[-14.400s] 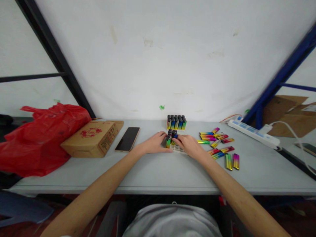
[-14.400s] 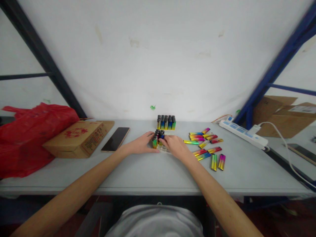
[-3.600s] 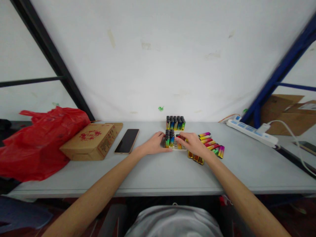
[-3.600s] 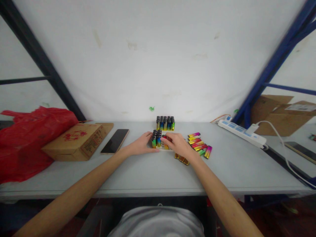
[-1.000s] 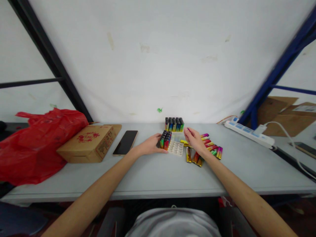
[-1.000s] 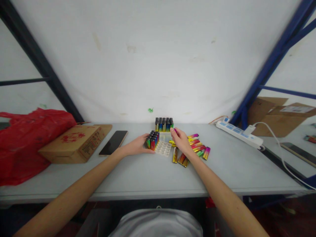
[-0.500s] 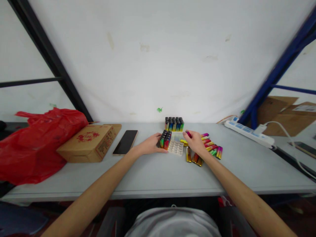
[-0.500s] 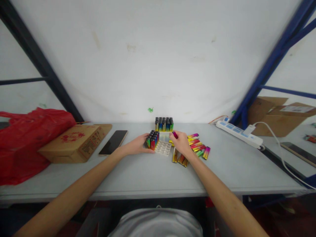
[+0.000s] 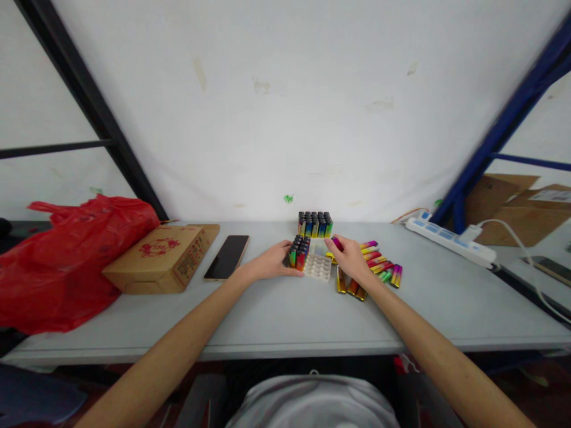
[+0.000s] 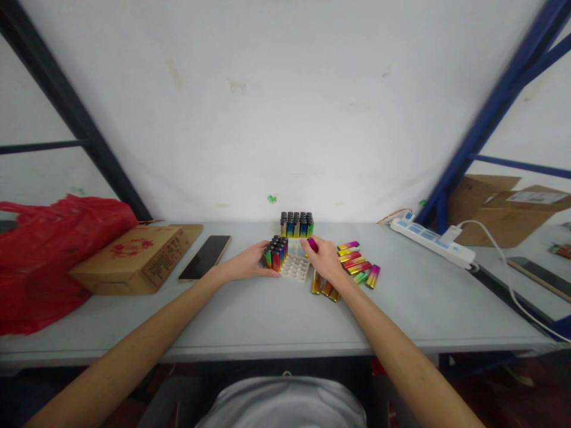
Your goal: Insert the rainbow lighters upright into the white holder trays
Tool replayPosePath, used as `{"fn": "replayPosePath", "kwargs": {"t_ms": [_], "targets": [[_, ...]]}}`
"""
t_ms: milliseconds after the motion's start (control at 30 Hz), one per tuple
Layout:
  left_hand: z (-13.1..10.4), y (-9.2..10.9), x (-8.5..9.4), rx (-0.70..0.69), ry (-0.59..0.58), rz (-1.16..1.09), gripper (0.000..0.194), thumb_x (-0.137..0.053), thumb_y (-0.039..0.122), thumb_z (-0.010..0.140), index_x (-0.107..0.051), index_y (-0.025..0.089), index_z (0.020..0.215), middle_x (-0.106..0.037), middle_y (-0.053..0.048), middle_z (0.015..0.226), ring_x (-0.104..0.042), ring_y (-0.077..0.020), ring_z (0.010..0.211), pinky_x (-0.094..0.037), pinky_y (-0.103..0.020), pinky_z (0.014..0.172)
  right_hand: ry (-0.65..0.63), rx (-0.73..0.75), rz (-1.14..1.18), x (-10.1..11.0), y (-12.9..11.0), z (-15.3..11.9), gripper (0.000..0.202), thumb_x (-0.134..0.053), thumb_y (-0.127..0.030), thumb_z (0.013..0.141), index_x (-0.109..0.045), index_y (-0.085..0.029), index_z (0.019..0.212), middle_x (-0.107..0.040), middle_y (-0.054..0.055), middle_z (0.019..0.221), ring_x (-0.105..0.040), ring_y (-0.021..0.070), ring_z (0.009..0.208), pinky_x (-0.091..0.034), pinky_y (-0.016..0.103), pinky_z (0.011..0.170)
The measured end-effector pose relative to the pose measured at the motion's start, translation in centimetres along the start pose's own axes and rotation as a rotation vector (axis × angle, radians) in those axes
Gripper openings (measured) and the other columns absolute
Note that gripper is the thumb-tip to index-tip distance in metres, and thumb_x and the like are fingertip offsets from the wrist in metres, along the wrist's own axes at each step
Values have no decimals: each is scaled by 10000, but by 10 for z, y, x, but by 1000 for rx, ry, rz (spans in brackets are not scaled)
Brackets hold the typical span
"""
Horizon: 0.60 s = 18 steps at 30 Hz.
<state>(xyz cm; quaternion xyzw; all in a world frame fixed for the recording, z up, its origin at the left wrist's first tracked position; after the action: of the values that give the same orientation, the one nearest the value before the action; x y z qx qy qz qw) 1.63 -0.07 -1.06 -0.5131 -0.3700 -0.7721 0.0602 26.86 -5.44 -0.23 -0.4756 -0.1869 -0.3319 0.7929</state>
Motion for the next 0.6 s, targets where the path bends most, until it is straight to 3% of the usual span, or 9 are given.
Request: {"fn": "replayPosePath", "kwargs": {"t_ms": [167, 400, 600], "targets": [[0, 0, 0, 1, 10, -8, 752, -798, 648, 744, -656, 169, 1305, -613, -150, 1367, -587, -354, 1262, -433, -444, 1153, 6, 19, -19, -2, 0, -2, 501, -467, -572, 936, -403, -225, 581, -422, -23, 525, -387, 136, 551, -245, 286, 554], [0, 0, 0, 4, -16, 19, 766, -787, 654, 757, -638, 169, 1332, -601, -150, 1393, -568, -344, 1290, -409, -424, 1168, -8, 20, -19, -4, 5, -2, 370, -453, -424, 906, -432, -218, 599, -464, -18, 551, -427, 140, 559, -262, 283, 570], [0, 3, 1, 4, -13, 17, 737, -793, 635, 762, -654, 162, 1310, -612, -152, 1376, -568, -348, 1291, -413, -431, 1165, 4, 37, -24, -3, 2, -2, 398, -445, -478, 960, -438, -226, 652, -489, -18, 582, -444, 151, 576, -276, 289, 589]]}}
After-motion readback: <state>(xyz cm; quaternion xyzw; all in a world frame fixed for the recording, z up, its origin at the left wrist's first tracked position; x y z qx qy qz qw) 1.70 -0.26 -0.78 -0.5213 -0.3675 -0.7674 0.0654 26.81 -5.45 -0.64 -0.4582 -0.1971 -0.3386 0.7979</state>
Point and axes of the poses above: each hand's wrist, its own z-axis towards the middle knuckle, its own x-axis out of the back of the hand, y = z × x, the point moved 1 cm from there along z, towards the middle knuckle
